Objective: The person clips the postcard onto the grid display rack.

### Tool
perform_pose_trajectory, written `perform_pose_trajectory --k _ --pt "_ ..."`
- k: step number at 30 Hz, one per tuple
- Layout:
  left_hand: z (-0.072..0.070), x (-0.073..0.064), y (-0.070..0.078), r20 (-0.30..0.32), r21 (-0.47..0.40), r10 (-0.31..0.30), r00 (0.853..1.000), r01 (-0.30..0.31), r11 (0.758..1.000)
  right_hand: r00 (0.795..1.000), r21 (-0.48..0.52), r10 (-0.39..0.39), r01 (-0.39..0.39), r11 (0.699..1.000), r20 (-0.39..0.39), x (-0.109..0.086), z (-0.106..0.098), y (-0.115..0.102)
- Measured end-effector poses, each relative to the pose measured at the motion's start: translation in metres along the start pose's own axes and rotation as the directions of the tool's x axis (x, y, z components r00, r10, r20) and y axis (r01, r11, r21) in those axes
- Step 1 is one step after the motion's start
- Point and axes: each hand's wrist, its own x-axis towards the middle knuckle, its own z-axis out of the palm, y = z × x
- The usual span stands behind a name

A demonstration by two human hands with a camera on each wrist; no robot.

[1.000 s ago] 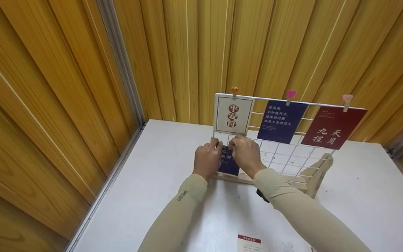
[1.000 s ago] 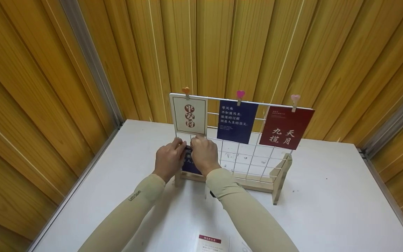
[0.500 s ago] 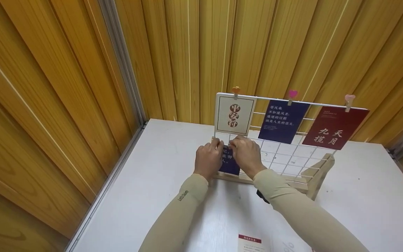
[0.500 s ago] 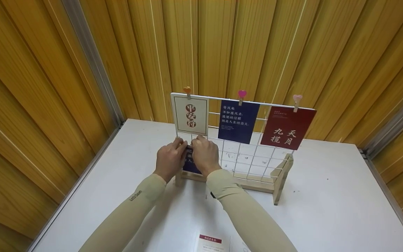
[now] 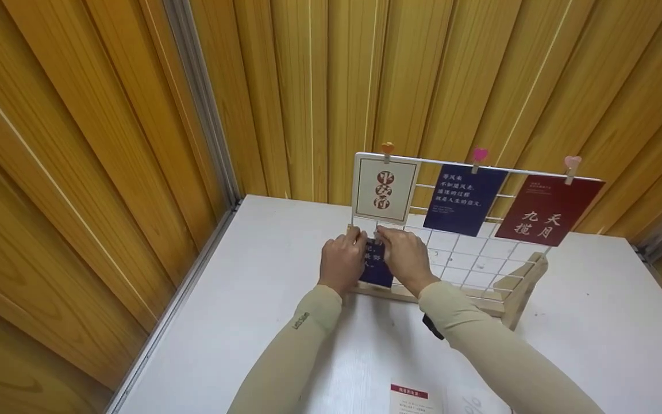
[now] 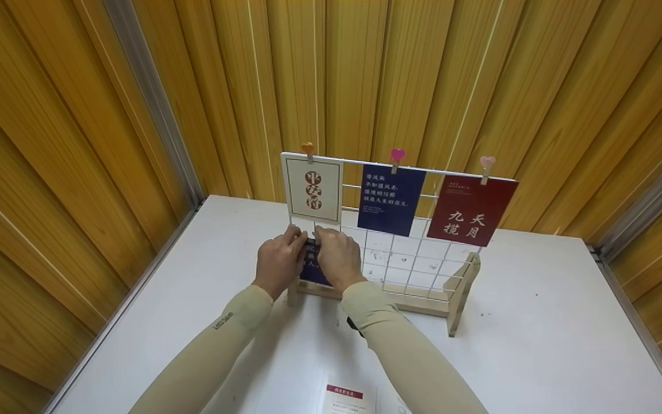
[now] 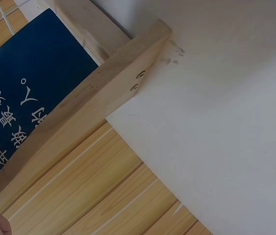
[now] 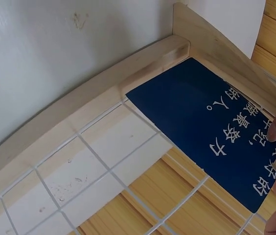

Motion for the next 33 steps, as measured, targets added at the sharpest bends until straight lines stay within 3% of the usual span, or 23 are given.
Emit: perform_pose_trajectory --k 5,11,20,28,33 --pt "0.0 -0.001 0.002 -0.008 -0.009 -0.002 1.0 0.001 1.0 1.0 0.03 0.015 -0.015 0.999 0.015 -0.006 -0.001 0.001" --pt "-0.001 -0.002 0.002 -0.003 -0.015 -0.005 1.0 0.005 1.0 1.0 0.034 -0.025 0.025 0.999 0.014 -0.018 -0.005 0.001" --pt "-0.005 0.0 0.005 0.024 -0.02 -0.035 0.999 0.036 0.999 0.999 0.029 -0.043 0.043 0.999 -0.018 -0.028 -0.022 0.009" --pt "-0.005 -0.002 0.006 0.059 -0.01 -0.052 0.997 0.053 0.999 0.998 0.032 -0.046 0.047 0.998 -0.04 -0.056 -0.039 0.025" --pt "-0.008 -0.003 0.007 0.096 0.007 -0.053 0.994 0.053 0.999 1.0 0.045 0.001 0.0 0.999 -0.026 -0.077 -0.049 0.039"
